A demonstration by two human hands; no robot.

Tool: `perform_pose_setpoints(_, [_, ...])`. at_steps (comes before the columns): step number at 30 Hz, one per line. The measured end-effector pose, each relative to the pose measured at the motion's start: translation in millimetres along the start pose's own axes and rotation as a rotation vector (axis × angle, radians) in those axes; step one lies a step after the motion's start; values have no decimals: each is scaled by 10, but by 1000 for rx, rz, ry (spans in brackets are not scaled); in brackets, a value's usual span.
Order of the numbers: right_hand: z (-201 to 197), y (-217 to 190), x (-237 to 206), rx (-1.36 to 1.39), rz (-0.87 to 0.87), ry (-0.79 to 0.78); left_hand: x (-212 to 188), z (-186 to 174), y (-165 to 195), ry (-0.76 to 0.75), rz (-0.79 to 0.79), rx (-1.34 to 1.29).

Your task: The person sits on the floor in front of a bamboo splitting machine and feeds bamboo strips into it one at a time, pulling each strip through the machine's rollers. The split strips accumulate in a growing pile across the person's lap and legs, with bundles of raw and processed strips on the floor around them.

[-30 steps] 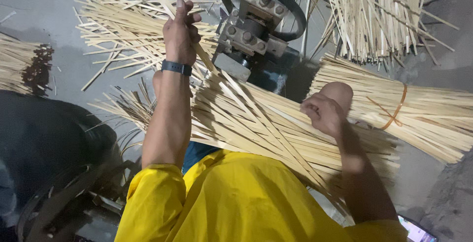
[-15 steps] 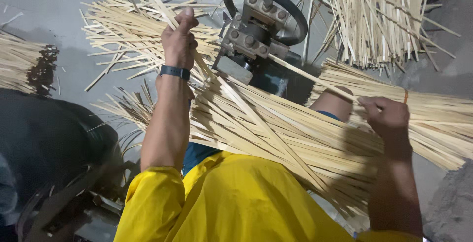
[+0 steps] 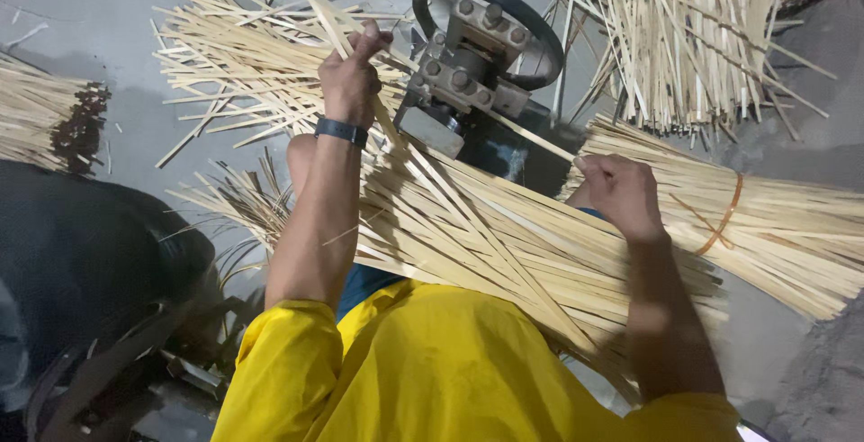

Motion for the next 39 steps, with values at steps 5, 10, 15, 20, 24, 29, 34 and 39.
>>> perform_pose_setpoints(5, [13, -117, 1, 82, 228, -144, 292, -111, 179, 61, 66, 81])
perform_pose_setpoints(10, [-43, -393, 70, 213, 103, -134, 712, -314, 690, 165, 270, 121])
perform_pose_setpoints(15, [-164, -839, 233, 282, -154, 2, 612, -438, 1294, -82, 569, -139])
perform_pose_setpoints(20, [-254, -1428, 588, 418, -476, 180, -343, 328, 896, -272, 465, 152])
perform_pose_setpoints(24, [-186, -1716, 965, 711, -396, 168, -1307, 945, 505, -527, 347, 256])
perform_pose_setpoints(29, [-249, -1286, 1079, 920, 74, 204, -1505, 1041, 637, -549, 309, 326])
perform_pose_setpoints(34, [-776, -210, 625, -5, 122, 108, -891, 334, 1175, -329, 413, 212])
perform_pose_setpoints(39, [-985, 568, -20, -114, 237, -115, -442, -149, 1251, -186, 216, -29])
Point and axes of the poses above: each hand's wrist, its own x-axis towards the middle knuckle, its own z-axis out of the palm, y = z × x, the point moved 1 cm from there along x, towards the middle knuckle, and after that the axes turned 10 degrees about y, right-handed, at the moved point
